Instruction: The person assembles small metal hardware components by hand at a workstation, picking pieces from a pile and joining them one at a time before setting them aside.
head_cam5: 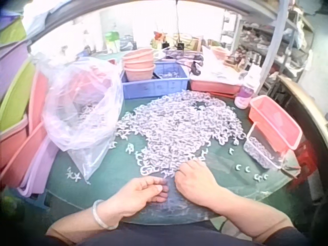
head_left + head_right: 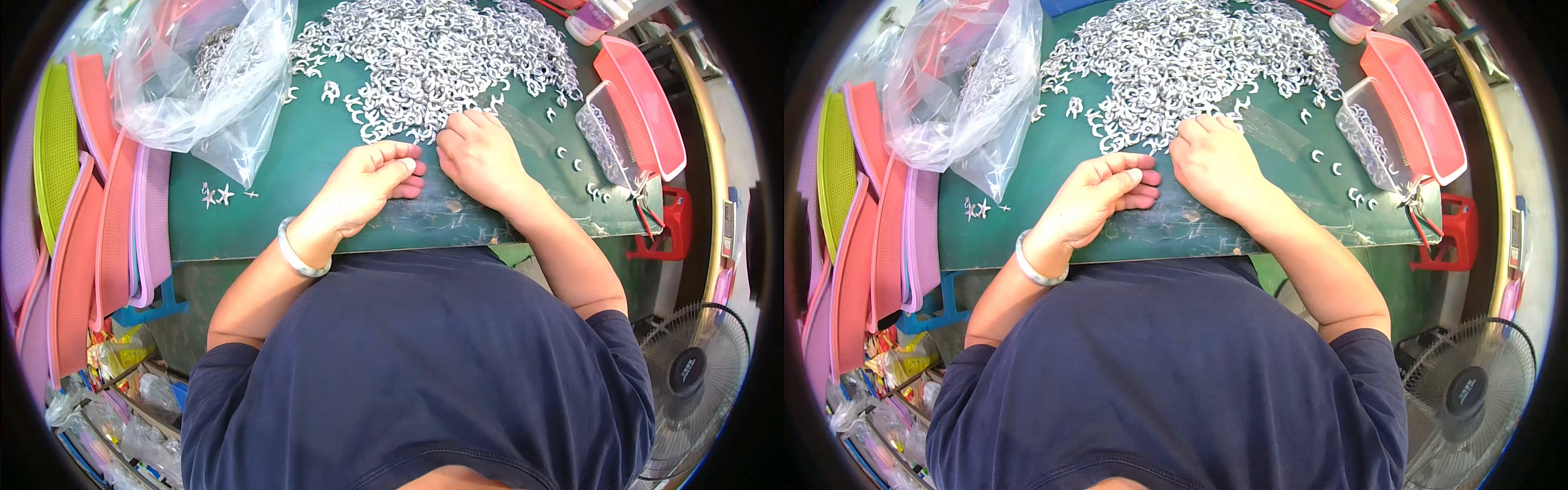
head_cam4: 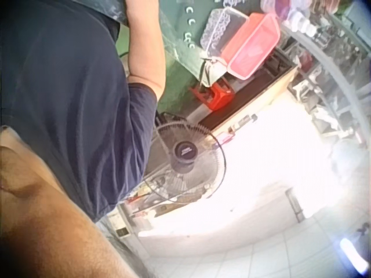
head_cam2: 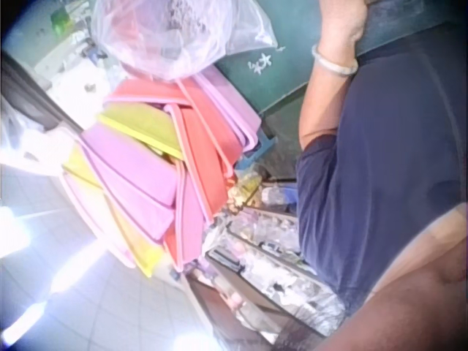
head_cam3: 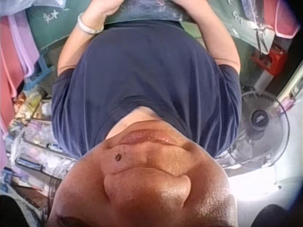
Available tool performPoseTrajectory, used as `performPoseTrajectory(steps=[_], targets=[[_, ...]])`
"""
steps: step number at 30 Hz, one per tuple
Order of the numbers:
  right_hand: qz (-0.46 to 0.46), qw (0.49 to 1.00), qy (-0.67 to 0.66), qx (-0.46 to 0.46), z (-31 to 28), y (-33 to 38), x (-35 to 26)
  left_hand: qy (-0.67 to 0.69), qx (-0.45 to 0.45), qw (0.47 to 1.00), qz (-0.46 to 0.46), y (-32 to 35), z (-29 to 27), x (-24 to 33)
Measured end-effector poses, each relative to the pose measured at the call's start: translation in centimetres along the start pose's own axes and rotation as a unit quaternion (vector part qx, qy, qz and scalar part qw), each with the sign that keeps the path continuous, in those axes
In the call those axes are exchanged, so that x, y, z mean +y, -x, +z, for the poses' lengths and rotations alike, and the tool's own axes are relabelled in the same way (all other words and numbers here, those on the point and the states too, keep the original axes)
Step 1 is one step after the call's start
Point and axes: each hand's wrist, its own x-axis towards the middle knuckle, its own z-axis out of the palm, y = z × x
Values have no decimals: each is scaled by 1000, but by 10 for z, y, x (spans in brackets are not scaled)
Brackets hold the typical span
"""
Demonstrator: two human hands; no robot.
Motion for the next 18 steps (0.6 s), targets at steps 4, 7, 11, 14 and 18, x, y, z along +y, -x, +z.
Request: performPoseTrajectory(steps=[4, 7, 11, 14, 18], targets=[[-11, 989, -144, 33, -5, -5, -18, 174, -14, 985, 9, 4, -4, -11], [-10, 972, -232, 24, -4, -12, -27, 208, -7, 978, 32, 9, -14, -14], [-7, 990, -138, 22, 4, -31, -20, 77, 92, 989, 86, 37, -37, -6], [-66, 993, -86, 40, 15, -44, -17, -146, 220, 951, 163, 58, -62, -5], [-114, 992, -25, -45, 14, -43, -11, -516, 293, 743, 311, 77, -90, -10]])
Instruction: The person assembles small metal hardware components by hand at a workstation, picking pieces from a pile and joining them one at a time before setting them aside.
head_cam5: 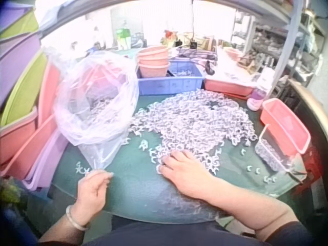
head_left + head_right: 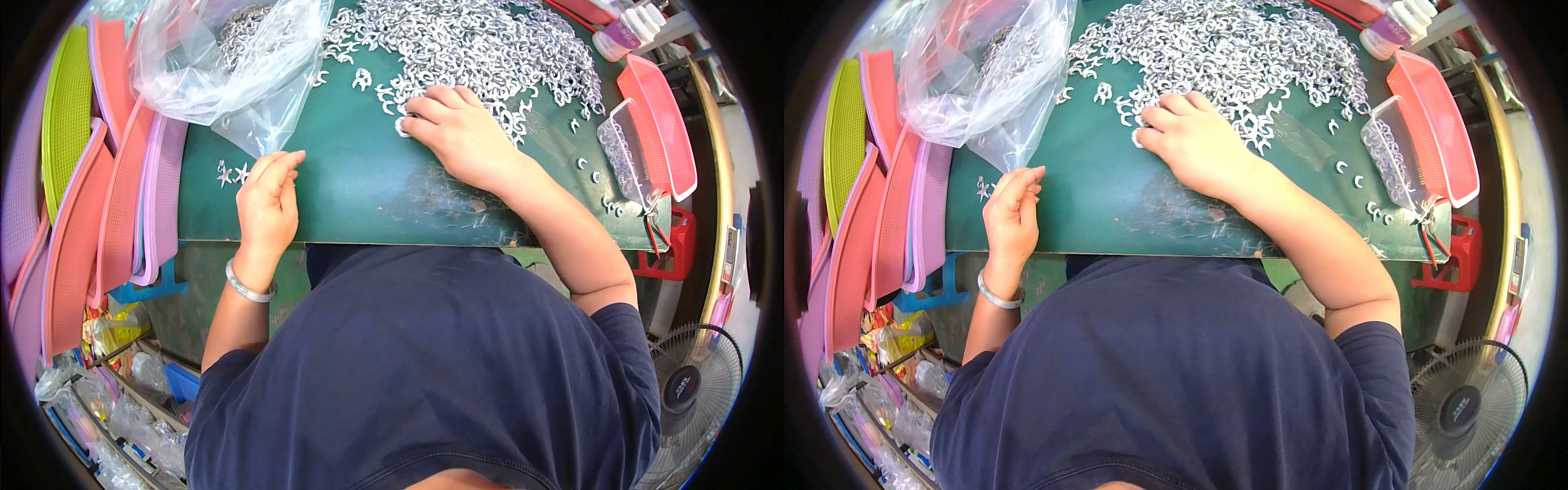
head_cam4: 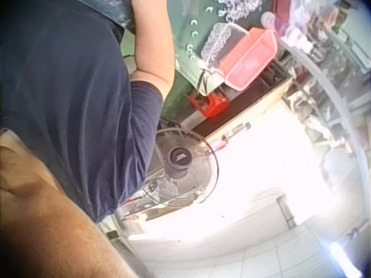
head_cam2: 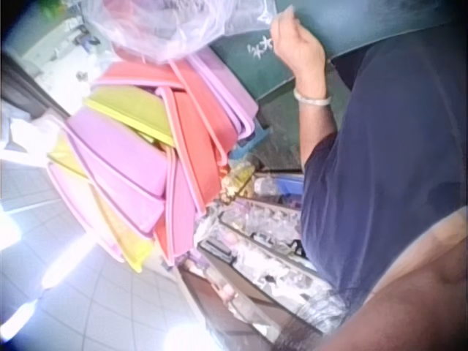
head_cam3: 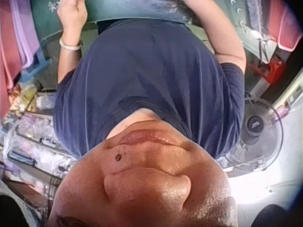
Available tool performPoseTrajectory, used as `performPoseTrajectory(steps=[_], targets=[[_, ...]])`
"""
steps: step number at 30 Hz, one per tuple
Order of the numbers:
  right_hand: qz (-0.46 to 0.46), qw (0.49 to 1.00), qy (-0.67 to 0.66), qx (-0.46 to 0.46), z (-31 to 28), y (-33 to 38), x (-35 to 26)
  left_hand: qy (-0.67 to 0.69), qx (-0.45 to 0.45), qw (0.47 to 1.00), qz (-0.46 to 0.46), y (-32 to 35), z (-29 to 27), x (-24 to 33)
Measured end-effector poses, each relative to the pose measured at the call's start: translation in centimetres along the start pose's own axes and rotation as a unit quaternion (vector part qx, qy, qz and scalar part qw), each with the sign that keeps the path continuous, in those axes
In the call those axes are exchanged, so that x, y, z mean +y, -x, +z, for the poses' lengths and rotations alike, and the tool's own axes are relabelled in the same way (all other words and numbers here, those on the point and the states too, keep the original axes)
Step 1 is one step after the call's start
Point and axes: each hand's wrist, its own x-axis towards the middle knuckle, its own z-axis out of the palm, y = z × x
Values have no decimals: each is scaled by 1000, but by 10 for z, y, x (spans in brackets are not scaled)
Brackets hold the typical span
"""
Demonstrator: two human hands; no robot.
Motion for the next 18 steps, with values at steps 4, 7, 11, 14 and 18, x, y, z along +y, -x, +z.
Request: performPoseTrajectory(steps=[4, 7, 11, 14, 18], targets=[[-4, 1000, 1, 15, -10, 19, 6, -143, 23, 986, 84, 10, -2, -10], [33, 999, -8, 8, -21, 37, 9, -163, 5, 981, 100, 10, -2, -10], [88, 995, -42, 18, -33, 56, 10, -193, 18, 976, 96, 10, -1, 1], [103, 992, -61, 38, -33, 62, 9, -173, 15, 981, 84, 6, 3, 11], [93, 991, -78, 59, -24, 52, 5, -65, 18, 991, 113, -8, 20, 21]])
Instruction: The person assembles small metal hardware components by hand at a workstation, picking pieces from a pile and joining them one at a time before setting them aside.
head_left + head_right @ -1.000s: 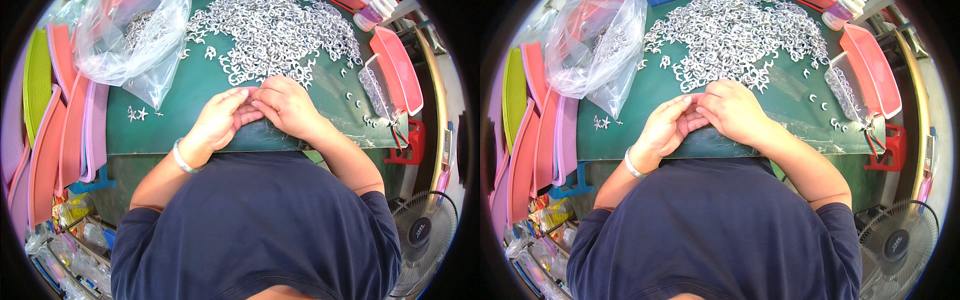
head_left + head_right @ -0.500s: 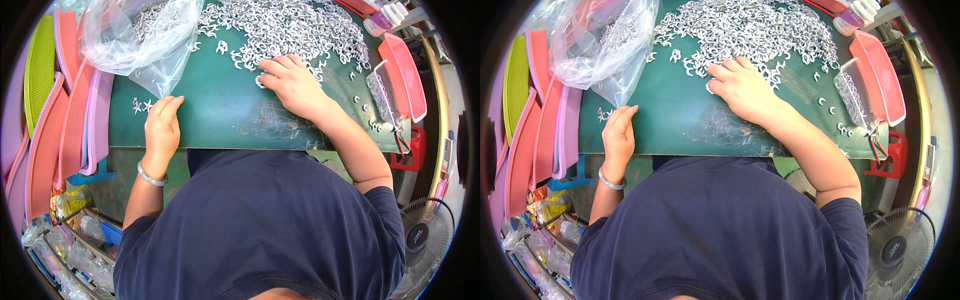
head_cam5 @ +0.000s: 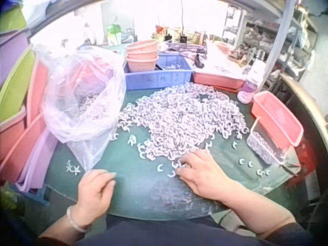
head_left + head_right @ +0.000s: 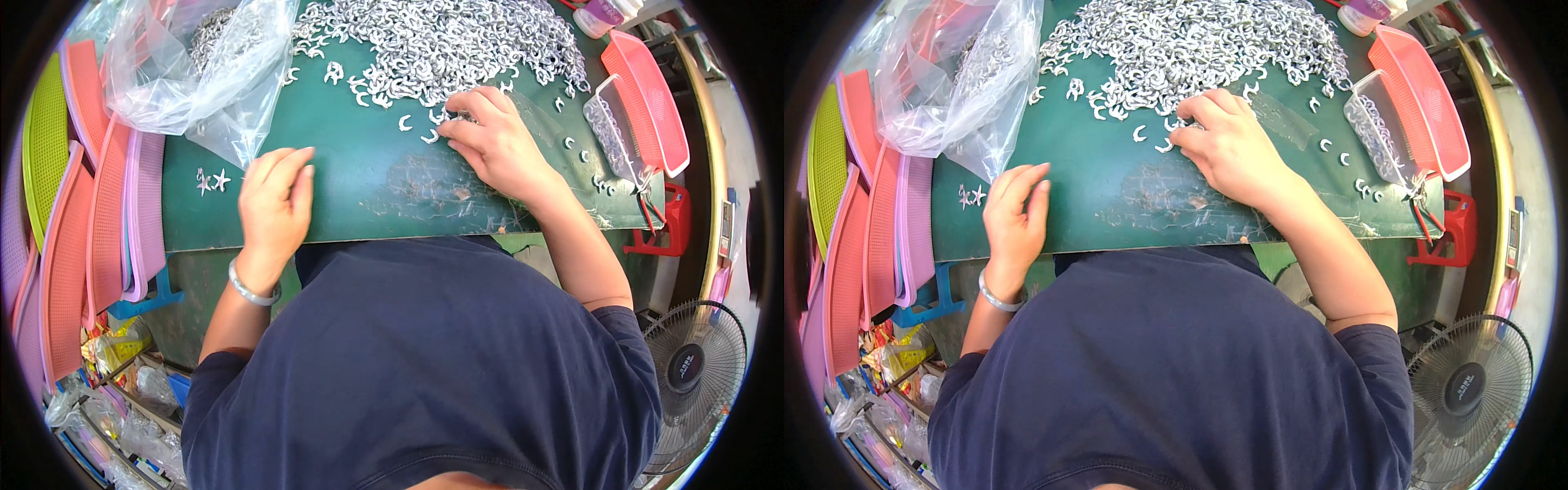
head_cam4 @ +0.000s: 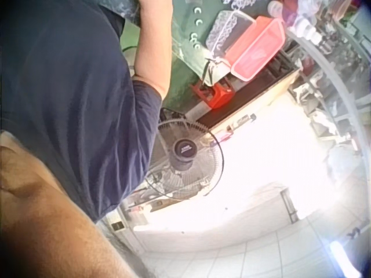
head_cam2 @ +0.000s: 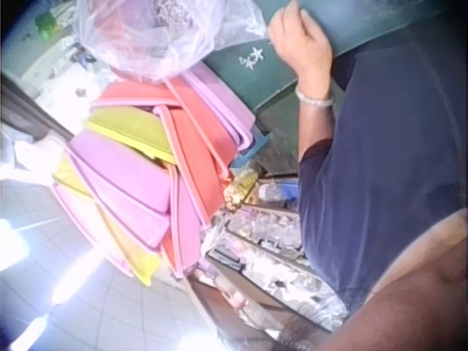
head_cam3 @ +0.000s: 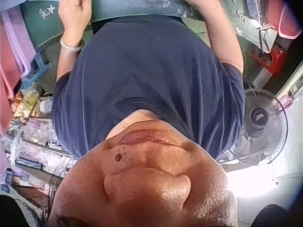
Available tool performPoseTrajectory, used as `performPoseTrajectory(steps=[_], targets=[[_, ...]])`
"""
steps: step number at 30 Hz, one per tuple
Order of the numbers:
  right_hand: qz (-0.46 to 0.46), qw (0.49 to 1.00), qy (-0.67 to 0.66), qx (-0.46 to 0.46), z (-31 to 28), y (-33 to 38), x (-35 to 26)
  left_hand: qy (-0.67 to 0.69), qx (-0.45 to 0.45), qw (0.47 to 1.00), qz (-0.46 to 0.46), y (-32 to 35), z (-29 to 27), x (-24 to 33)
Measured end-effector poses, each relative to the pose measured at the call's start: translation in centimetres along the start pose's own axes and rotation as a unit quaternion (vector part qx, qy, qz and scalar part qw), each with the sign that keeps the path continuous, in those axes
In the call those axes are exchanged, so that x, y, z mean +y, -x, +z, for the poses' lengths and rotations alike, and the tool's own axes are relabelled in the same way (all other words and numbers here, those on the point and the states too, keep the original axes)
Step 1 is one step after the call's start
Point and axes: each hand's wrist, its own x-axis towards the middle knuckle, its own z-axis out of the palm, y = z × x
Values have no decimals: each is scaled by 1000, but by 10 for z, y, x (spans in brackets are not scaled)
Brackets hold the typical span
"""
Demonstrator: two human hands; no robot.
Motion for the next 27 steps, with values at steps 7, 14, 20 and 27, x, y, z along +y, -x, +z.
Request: performPoseTrajectory(steps=[7, 14, 20, 27], targets=[[-68, 997, 1, -29, 10, -17, 8, 221, -115, 966, -72, -26, 38, 32], [-18, 991, -133, -11, 15, -22, -3, 240, -149, 956, -77, -42, 59, 38], [10, 996, -88, -5, 22, -25, 5, 296, -138, 933, -152, -36, 54, 31], [-11, 999, 14, -30, 27, -36, -2, 389, -153, 878, -233, -30, 49, 21]])
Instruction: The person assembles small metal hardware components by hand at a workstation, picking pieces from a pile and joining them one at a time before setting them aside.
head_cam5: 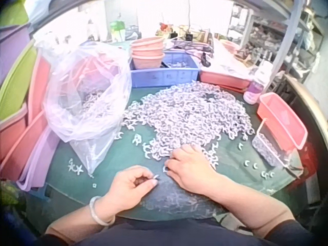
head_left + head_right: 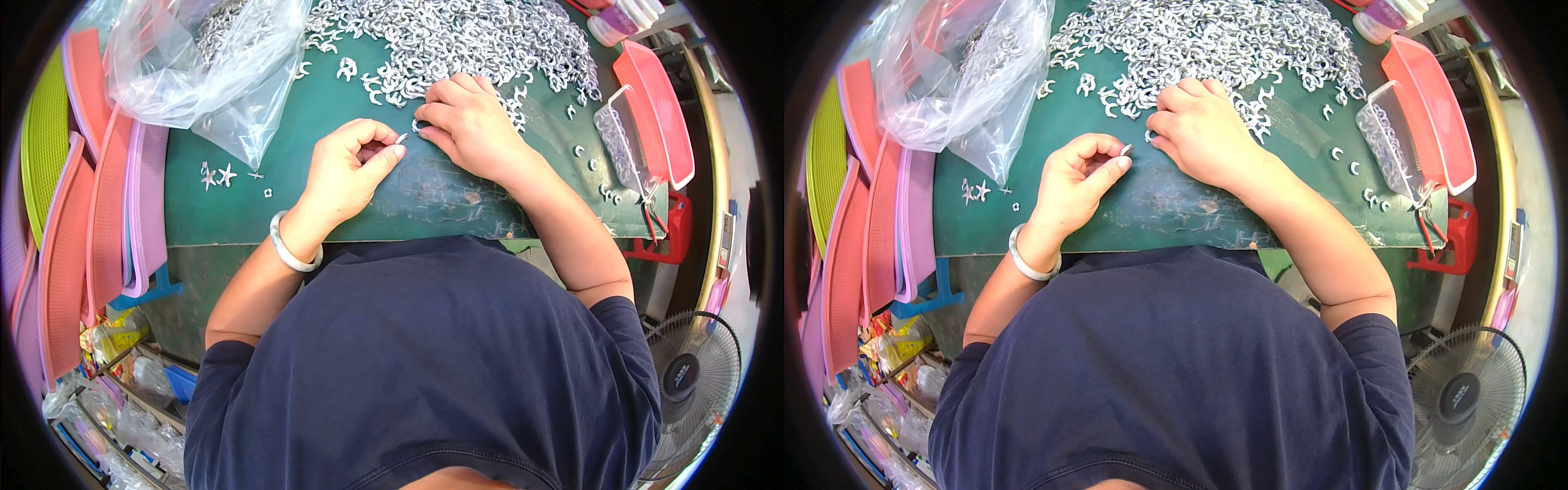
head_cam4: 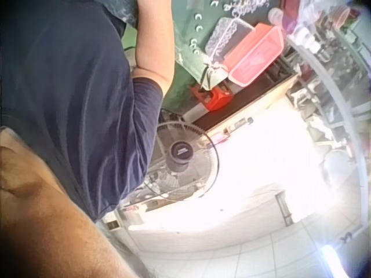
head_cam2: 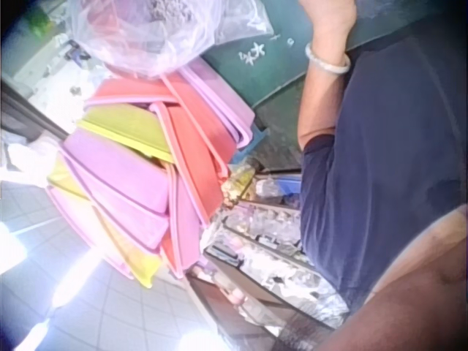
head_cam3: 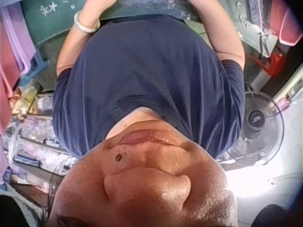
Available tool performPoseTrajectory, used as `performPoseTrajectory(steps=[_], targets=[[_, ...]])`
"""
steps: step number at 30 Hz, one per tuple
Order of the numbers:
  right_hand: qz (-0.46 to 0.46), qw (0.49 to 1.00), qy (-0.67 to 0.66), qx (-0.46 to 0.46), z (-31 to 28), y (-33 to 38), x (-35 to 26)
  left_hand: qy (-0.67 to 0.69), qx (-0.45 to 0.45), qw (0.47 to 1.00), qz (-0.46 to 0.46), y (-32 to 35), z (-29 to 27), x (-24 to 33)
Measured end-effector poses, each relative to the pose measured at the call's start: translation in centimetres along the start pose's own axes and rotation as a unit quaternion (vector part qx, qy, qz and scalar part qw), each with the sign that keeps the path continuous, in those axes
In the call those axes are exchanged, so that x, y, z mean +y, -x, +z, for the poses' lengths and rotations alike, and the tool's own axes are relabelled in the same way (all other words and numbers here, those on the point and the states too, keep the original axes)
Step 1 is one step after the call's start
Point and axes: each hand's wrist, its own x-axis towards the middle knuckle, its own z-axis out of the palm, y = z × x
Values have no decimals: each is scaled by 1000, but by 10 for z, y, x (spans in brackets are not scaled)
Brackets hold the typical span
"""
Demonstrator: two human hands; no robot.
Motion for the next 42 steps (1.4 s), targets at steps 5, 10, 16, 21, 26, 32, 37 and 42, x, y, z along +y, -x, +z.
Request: performPoseTrajectory(steps=[5, 10, 16, 21, 26, 32, 37, 42], targets=[[-19, 1000, 20, 6, 3, -2, -2, 50, 0, 999, 2, 1, -1, -2], [6, 997, -75, 31, -1, 0, -2, 122, -4, 993, -12, -1, 1, -7], [56, 959, -278, 23, -8, 3, -8, 141, -11, 990, -5, 0, 4, -1], [105, 933, -345, -5, -15, 9, -11, 220, -35, 974, -36, 0, 7, -1], [149, 908, -391, 27, -17, 14, -16, 264, -53, 961, -66, -1, 11, 6], [47, 967, -229, 104, -16, 26, -24, 446, -78, 875, -169, -6, 22, 19], [98, 974, -134, 152, -26, 44, -11, 442, -125, 858, -230, -17, 24, 11], [221, 969, 2, 110, -43, 77, 27, 370, -151, 890, -221, -35, 32, 28]])
